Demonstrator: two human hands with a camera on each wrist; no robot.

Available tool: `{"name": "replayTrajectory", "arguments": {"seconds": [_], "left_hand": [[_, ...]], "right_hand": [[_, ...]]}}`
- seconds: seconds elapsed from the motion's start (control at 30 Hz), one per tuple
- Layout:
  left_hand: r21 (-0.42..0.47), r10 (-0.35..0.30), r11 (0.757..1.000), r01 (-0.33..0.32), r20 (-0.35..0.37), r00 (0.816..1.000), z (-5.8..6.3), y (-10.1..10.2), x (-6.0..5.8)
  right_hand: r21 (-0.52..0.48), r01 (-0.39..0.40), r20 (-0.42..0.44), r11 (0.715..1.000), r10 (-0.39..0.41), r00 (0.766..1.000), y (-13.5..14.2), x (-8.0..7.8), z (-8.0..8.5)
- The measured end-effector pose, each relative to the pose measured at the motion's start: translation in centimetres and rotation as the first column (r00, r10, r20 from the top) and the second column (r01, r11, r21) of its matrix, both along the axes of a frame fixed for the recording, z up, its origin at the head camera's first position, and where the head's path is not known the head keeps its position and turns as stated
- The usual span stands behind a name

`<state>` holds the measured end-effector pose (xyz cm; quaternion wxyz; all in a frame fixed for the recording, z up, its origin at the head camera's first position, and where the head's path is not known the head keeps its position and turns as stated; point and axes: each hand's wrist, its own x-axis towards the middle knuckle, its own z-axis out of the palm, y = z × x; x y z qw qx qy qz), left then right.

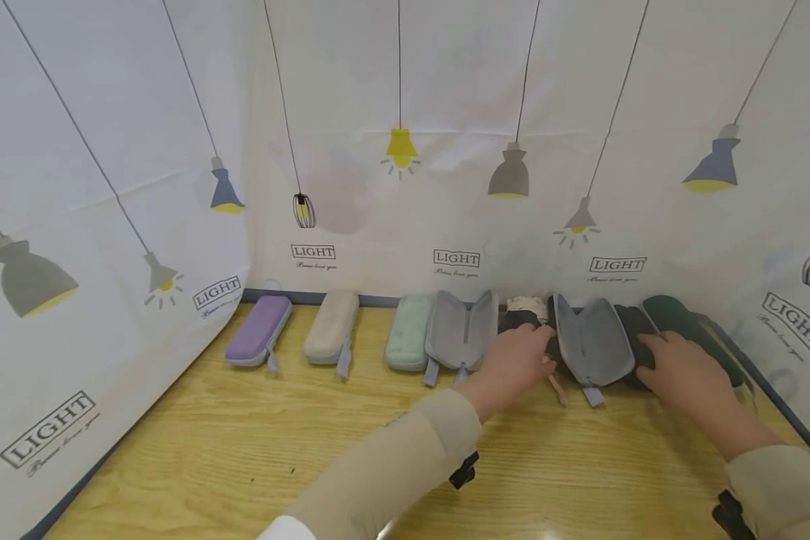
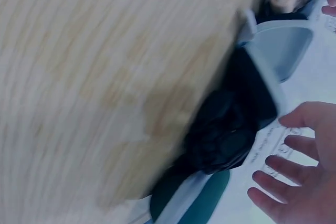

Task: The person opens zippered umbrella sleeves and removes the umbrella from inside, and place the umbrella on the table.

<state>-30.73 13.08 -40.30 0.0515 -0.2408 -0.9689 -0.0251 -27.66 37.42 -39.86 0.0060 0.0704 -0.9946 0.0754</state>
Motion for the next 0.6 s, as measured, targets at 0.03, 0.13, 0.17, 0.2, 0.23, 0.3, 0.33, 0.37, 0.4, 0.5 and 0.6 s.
{"name": "replayTrajectory", "arguments": {"seconds": [0.03,0.13,0.17,0.2,0.23,0.3,0.33,0.37,0.4,0.5,0.6], "left_hand": [[0.003,-0.018,1.0,0.018,-0.006,1.0,0.2,-0.4,0.1],[0.012,-0.069,0.997,0.07,-0.037,0.997,0.9,-1.6,0.5],[0.013,-0.083,0.996,0.084,-0.044,0.996,1.1,-2.0,0.6],[0.016,-0.094,0.995,0.095,-0.048,0.994,1.3,-2.4,0.8],[0.017,-0.1,0.995,0.101,-0.048,0.994,1.6,-2.8,0.9],[0.017,-0.108,0.994,0.108,-0.045,0.993,2.1,-3.7,1.3],[0.015,-0.106,0.994,0.107,-0.041,0.993,2.3,-4.1,1.5],[0.012,-0.11,0.994,0.11,-0.044,0.993,2.5,-4.6,1.6],[0.015,-0.107,0.994,0.108,-0.037,0.994,2.7,-5.0,1.8],[0.027,-0.113,0.993,0.114,-0.029,0.993,3.1,-6.5,2.1],[0.044,-0.12,0.992,0.122,-0.034,0.992,3.3,-8.1,2.3]], "right_hand": [[-0.004,-0.001,-0.014,1.0,0.001,1.0,-0.3,0.2,0.2],[-0.013,-0.006,-0.056,1.0,0.005,0.998,-1.1,0.7,0.9],[-0.019,-0.008,-0.069,1.0,0.007,0.998,-1.5,0.8,1.1],[-0.023,-0.012,-0.08,1.0,0.01,0.997,-1.8,0.9,1.3],[-0.028,-0.018,-0.094,0.999,0.015,0.996,-2.2,1.1,1.4],[-0.041,-0.032,-0.115,0.999,0.027,0.993,-2.9,1.4,1.8],[-0.045,-0.042,-0.125,0.998,0.036,0.991,-3.4,1.5,1.9],[-0.048,-0.049,-0.133,0.998,0.042,0.99,-3.8,1.6,2.0],[-0.049,-0.059,-0.143,0.997,0.052,0.988,-4.2,1.8,2.0],[-0.056,-0.078,-0.156,0.995,0.069,0.985,-5.4,1.9,2.2],[-0.071,-0.098,-0.17,0.993,0.085,0.982,-6.8,2.1,2.2]]}}
